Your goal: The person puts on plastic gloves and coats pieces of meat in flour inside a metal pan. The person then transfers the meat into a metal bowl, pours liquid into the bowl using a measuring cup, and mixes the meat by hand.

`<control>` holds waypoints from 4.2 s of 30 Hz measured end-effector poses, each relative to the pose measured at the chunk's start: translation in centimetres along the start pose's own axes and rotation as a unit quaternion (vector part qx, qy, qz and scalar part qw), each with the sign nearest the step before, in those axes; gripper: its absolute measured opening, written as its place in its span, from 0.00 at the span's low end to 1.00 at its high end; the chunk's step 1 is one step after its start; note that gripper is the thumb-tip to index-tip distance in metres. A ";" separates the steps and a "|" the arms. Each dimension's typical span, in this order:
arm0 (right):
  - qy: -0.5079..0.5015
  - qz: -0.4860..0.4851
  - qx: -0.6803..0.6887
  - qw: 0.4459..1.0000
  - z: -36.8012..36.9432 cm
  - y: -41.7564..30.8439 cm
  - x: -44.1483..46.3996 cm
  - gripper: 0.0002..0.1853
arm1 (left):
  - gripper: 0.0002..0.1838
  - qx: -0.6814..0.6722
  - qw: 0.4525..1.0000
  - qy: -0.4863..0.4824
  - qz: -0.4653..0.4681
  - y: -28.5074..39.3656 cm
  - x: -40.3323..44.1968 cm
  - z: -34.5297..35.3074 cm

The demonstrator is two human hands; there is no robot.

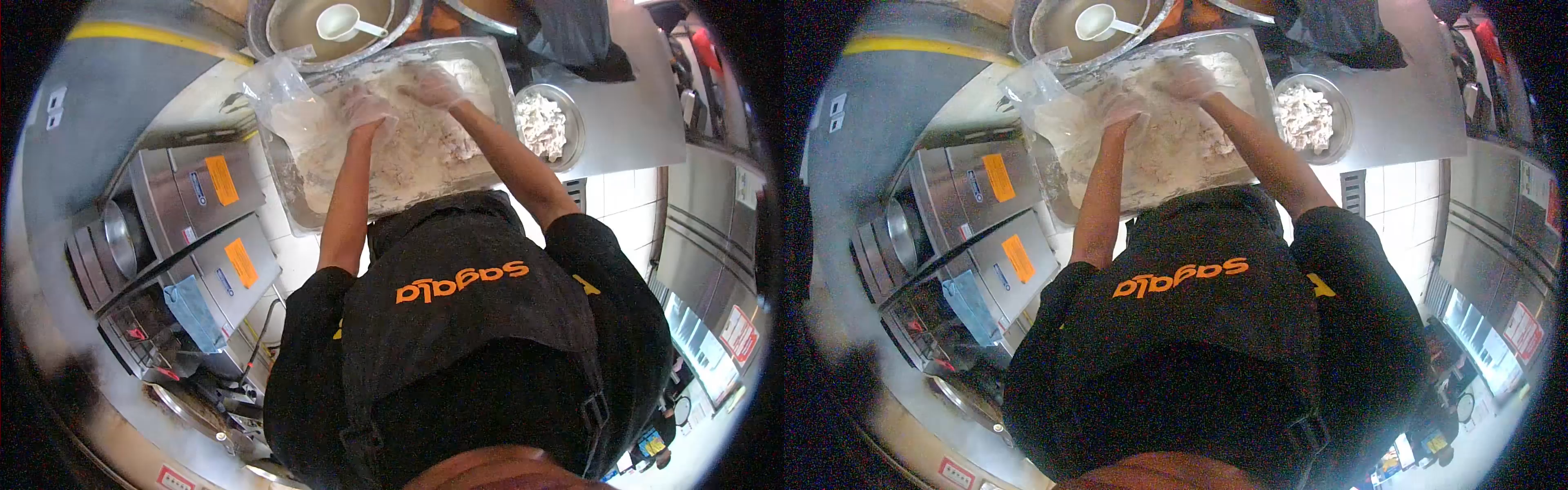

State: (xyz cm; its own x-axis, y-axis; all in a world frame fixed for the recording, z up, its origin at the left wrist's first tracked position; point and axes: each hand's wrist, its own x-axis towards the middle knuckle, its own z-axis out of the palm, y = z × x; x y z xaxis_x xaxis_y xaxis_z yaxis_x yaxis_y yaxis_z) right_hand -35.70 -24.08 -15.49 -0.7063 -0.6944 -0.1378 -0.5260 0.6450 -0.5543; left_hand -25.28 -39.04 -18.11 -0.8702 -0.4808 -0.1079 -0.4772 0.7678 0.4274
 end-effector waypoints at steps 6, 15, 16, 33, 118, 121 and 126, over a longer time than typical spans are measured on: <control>0.027 -0.135 0.097 0.986 3.2 -0.2 0.9 0.28 | 0.25 0.085 0.986 -0.077 0.123 -1.5 0.5 3.4; -0.048 -0.178 -0.069 0.980 -2.0 -1.2 -5.8 0.35 | 0.25 0.000 0.932 -0.280 0.230 -0.3 -5.7 -2.5; -0.013 -0.214 -0.035 0.976 -1.6 -0.7 -6.4 0.40 | 0.23 0.050 0.912 -0.297 0.278 -1.3 -6.1 -0.9; -0.130 0.016 0.102 0.986 -0.1 1.5 -7.7 0.37 | 0.37 -0.032 0.966 -0.243 0.080 0.7 -6.6 0.4; -0.089 0.125 0.360 0.920 -3.3 -0.6 -13.3 0.27 | 0.30 -0.402 0.880 -0.250 0.043 0.1 -6.9 0.4; -0.075 0.191 0.472 0.857 -5.3 0.6 -15.3 0.24 | 0.33 -0.373 0.880 -0.292 0.030 4.1 -5.8 -2.1; 0.062 0.104 0.414 0.902 -8.4 7.0 -19.7 0.28 | 0.32 -0.385 0.867 -0.316 0.013 15.1 -7.0 -8.8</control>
State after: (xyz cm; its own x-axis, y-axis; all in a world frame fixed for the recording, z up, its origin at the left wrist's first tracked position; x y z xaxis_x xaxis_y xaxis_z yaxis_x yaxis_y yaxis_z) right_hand -29.46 -3.24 -9.72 -0.8232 -0.5123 -0.2448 0.1221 0.2613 -0.9575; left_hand -25.32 -27.83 -3.00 -0.8890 0.0481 -0.4554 -0.4447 0.1468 0.8836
